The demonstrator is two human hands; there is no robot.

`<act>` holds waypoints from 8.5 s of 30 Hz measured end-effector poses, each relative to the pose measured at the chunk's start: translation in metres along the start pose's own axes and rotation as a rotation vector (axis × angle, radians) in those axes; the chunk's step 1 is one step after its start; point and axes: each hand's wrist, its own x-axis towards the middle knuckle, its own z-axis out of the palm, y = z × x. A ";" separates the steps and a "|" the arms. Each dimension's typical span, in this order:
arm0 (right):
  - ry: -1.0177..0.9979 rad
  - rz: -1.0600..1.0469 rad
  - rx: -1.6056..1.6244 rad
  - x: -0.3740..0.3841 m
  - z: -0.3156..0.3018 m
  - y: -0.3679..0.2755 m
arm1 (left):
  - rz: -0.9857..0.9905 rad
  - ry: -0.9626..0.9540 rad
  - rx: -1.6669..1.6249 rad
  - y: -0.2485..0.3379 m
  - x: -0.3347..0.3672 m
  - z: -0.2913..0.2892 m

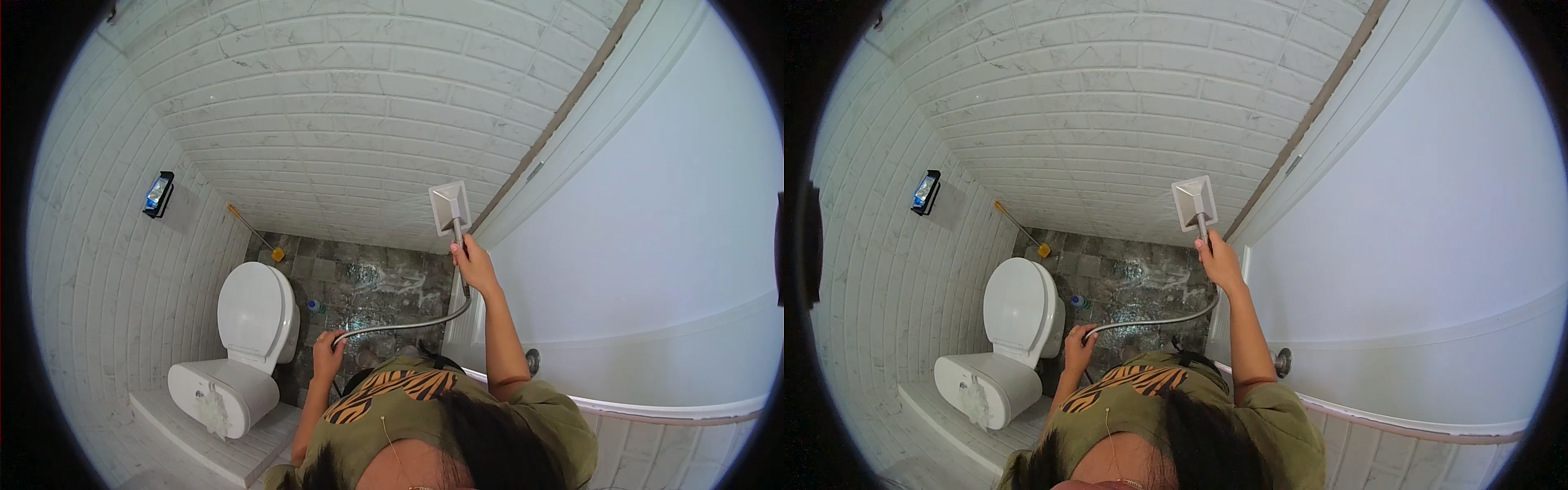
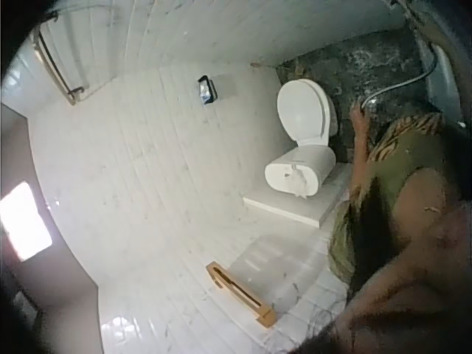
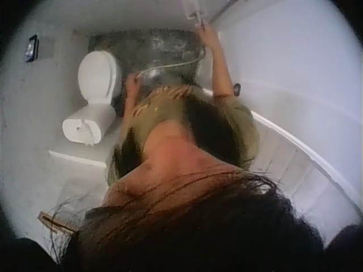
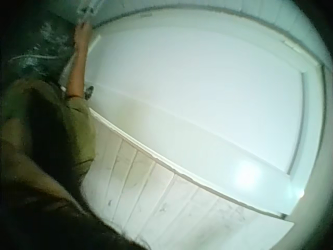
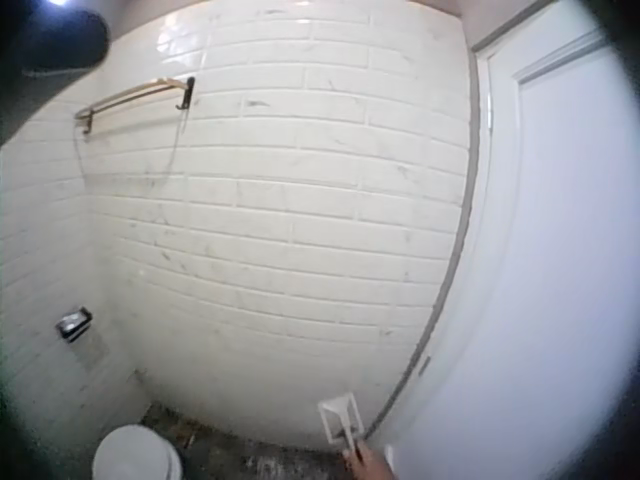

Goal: The person scrubs the base of a white toilet with a yellow toilet brush while squatting. They then stand and use a handheld shower head to rinse the floor and toilet base with water.

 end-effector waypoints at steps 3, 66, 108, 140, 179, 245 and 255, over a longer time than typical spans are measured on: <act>0.022 0.001 0.012 -0.001 -0.001 0.003 | -0.012 -0.016 0.012 0.000 0.001 0.002; -0.064 -0.049 0.090 0.024 0.030 0.004 | -0.021 -0.041 -0.029 -0.002 -0.004 0.003; -1.294 -1.082 0.234 0.257 0.495 -0.419 | -0.779 0.956 -0.193 -0.088 0.116 -0.089; -2.301 -1.506 0.098 0.140 0.438 -0.281 | -1.531 1.533 -0.034 0.094 0.205 0.166; -2.554 -1.735 -0.368 0.156 0.461 -0.237 | -1.562 1.475 0.014 0.068 0.225 0.154; -2.542 -1.658 -0.165 0.108 0.472 -0.201 | -1.699 1.711 0.038 0.087 0.242 0.200; -2.376 -1.529 -0.223 0.132 0.495 -0.221 | -1.635 1.672 0.015 0.077 0.234 0.192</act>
